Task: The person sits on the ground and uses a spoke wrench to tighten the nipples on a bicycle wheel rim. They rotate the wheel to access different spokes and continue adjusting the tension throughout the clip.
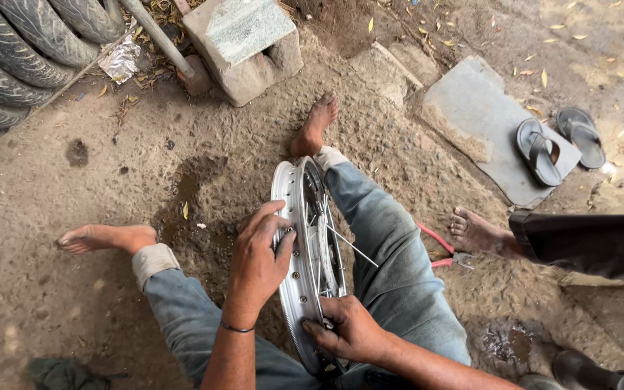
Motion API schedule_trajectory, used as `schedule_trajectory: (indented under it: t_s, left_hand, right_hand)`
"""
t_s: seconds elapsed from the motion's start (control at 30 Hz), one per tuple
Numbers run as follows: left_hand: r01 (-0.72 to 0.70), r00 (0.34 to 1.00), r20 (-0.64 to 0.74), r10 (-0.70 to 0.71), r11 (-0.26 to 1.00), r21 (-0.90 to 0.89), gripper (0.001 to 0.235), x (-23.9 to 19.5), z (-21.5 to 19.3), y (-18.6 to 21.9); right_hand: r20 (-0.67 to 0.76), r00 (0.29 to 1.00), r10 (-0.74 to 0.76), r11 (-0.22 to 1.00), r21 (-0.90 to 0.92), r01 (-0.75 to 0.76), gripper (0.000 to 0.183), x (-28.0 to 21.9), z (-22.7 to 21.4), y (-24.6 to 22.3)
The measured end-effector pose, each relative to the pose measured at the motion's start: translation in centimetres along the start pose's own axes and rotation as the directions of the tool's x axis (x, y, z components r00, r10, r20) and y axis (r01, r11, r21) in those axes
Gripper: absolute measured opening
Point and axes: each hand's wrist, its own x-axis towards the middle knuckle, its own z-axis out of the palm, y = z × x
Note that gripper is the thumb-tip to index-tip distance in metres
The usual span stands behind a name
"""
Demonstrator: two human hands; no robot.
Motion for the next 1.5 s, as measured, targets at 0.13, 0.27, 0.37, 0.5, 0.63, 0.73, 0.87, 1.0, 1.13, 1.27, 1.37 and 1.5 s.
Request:
schedule_trajectory:
  t_s: [0.13, 0.27, 0.37, 0.5, 0.63, 0.73, 0.87, 1.0, 1.13, 1.27, 1.37, 1.5]
  left_hand:
    - [0.07, 0.996, 0.047, -0.07, 0.997, -0.014, 0.016, -0.5, 0.2, 0.0]
    - [0.037, 0.999, -0.003, -0.037, 0.999, 0.009, 0.019, -0.1, 0.5, 0.1]
    - [0.003, 1.0, -0.009, -0.003, 1.0, 0.018, 0.022, -0.1, 0.7, 0.0]
    - [0.063, 0.997, -0.047, -0.062, 0.998, 0.006, 0.014, -0.2, 1.0, 0.5]
    - [0.069, 0.991, -0.108, -0.077, 0.995, -0.076, 0.015, 0.0, 1.3, 0.8]
    - [0.072, 0.97, -0.204, -0.134, 0.956, -0.284, 0.018, -0.7, 1.8, 1.5]
    - [0.052, 0.954, -0.261, -0.148, 0.938, -0.343, 0.019, -1.6, 2.9, 2.5]
    - [0.013, 0.948, -0.297, -0.115, 0.946, -0.324, 0.019, -2.0, 3.0, 2.9]
    - [-0.013, 0.935, -0.339, -0.105, 0.945, -0.327, 0.018, -2.1, 2.8, 2.8]
    - [0.052, 0.94, -0.284, -0.191, 0.899, -0.434, 0.024, -2.4, 3.1, 2.7]
    - [0.133, 0.928, -0.209, -0.308, 0.8, -0.585, 0.048, -2.6, 3.6, 2.4]
    - [0.373, 0.893, 0.105, -0.438, 0.59, -0.716, 0.041, -4.6, 4.3, 1.9]
  right_hand:
    - [-0.01, 0.999, -0.031, 0.997, -0.071, 0.03, 0.011, -0.3, -0.1, 0.4]
    - [-0.016, 0.998, -0.058, 0.996, -0.071, 0.057, 0.011, -0.2, -0.2, 0.6]
    - [-0.019, 1.0, -0.025, 0.998, -0.053, 0.023, 0.011, -0.4, -0.2, 0.8]
    - [-0.017, 1.0, 0.012, 0.997, -0.081, -0.013, 0.013, -0.3, -0.1, 0.8]
    - [-0.043, 0.997, -0.063, 0.994, -0.096, 0.059, 0.013, -0.3, -0.4, 0.0]
    - [-0.185, 0.963, -0.194, 0.968, -0.195, 0.158, 0.019, 0.1, -1.7, -0.7]
    - [-0.472, 0.878, -0.08, 0.967, -0.249, -0.046, 0.029, 3.5, -3.8, -1.7]
    - [-0.315, 0.889, -0.332, 0.86, -0.487, 0.149, 0.035, 6.9, -5.4, -4.5]
    - [-0.255, 0.88, -0.402, 0.789, -0.583, 0.192, 0.029, 8.3, -4.9, -5.4]
    - [-0.308, 0.83, -0.465, 0.778, -0.59, 0.217, 0.025, 7.7, -4.7, -3.9]
    - [-0.436, 0.792, -0.427, 0.794, -0.6, 0.098, 0.026, 6.5, -7.5, -1.3]
    - [-0.698, 0.702, -0.138, 0.892, -0.395, -0.218, 0.017, 3.9, -16.1, 5.6]
